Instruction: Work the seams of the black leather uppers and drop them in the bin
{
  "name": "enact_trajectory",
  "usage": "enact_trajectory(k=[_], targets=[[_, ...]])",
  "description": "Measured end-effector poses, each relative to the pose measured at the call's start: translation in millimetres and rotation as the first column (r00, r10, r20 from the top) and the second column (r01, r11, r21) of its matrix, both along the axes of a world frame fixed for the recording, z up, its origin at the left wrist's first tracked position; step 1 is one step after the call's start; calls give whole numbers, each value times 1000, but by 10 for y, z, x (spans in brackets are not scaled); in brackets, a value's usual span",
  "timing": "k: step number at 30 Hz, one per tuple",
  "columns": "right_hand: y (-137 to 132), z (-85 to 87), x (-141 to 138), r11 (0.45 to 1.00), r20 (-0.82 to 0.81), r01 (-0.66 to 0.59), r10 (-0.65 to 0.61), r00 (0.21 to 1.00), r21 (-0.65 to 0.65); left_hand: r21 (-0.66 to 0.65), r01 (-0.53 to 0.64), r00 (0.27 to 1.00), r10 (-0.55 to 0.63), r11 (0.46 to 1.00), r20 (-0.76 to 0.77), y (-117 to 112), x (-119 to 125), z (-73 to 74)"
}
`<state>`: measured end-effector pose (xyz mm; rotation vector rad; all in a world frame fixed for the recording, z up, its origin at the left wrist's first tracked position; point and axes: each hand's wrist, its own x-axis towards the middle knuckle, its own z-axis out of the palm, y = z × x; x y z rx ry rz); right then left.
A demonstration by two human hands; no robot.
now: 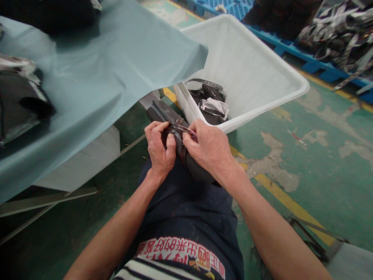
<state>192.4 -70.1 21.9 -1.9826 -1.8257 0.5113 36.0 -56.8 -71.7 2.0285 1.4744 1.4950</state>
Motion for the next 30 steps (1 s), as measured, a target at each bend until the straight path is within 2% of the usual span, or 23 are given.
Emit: enact_trajectory(k=[8, 14, 19, 22, 25, 30], targets=[[4, -26, 5, 1000, -57, 22, -21, 998, 22, 32, -2, 1000, 2, 999, 3, 3, 6, -11], [39, -47, 46, 998, -221, 42, -33, 975, 38, 39, -31, 999, 32, 999, -40, 7, 5, -45], [74, -111, 151, 998, -465, 56, -69, 883, -42, 33, -35, 998, 37, 999, -52, 1, 4, -78], [82, -167, 210, 992, -558, 73, -119, 821, -103, 30, -35, 999, 36, 999, -41, 3, 12, -92], [88, -223, 236, 988, -550, 100, -150, 821, -120, 54, -42, 998, 44, 998, -41, 13, 26, -101], [65, -250, 204, 984, -349, 172, -175, 921, -41, 88, -28, 999, 30, 996, -25, 37, 39, -104]])
